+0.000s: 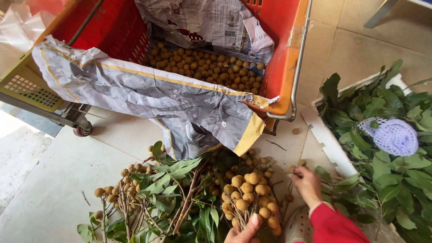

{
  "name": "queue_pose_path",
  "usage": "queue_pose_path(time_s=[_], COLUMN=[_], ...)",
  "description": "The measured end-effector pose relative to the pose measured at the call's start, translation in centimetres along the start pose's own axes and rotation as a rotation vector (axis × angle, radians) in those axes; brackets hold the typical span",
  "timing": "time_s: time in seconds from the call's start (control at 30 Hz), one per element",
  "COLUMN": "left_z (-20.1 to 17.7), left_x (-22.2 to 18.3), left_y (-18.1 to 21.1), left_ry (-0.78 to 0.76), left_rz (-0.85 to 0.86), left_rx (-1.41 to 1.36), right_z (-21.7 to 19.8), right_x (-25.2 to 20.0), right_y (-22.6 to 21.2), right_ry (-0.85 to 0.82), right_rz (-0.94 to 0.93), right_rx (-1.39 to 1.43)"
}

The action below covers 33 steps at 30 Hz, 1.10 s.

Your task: Sorting and cleaning bunches of longan fruit by removing leaves and organizing them for sale

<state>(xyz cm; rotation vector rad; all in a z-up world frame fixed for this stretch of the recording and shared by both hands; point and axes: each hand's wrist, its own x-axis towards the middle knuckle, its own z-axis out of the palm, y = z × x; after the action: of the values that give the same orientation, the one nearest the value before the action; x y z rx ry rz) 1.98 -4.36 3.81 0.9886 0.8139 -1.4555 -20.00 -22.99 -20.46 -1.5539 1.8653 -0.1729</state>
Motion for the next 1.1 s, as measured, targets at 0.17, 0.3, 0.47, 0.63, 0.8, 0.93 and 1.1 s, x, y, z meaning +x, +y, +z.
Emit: queue_pose_path(time_s=[0.17, 0.3, 0.47, 0.63, 0.8, 0.93, 1.1], left_z=[-4.3, -4.7, -4.9, -6.2, -7.0, -5.7, -5.7], left_x=[3.7, 3.8, 2.4, 3.6, 3.7, 0.8, 1.9], left_y=[-0.6, -0.7, -0.3, -1.5, -1.5, -0.4, -0.1], left_ry=[-0.061, -0.098, -0.144, -0.210, -0.407, -0.421, -0.482], left_rz=[-0.126, -0.129, -0.131, -0.106, 0.004, -0.005, -0.220], left_rx=[0.375, 0.501, 0.699, 0.619, 0.438, 0.430, 0.145], right_z=[-9.5, -13.1, -13.1, -6.3, -3.1, -3.4, -4.3], right_x=[-8.2, -14.1, -21.6, -25.1, -25.3, -26.0, -27.2], right_y=[-8.5, -11.7, -15.1, -12.6, -11.2, -12.3, -12.9], right_ry=[-0.008, -0.039, 0.233, 0.509, 0.281, 0.276, 0.071], right_rz=[0.117, 0.099, -0.119, -0.785, -0.863, -0.904, -0.949], right_rx=[0.528, 0.761, 0.586, 0.078, -0.166, -0.157, -0.146])
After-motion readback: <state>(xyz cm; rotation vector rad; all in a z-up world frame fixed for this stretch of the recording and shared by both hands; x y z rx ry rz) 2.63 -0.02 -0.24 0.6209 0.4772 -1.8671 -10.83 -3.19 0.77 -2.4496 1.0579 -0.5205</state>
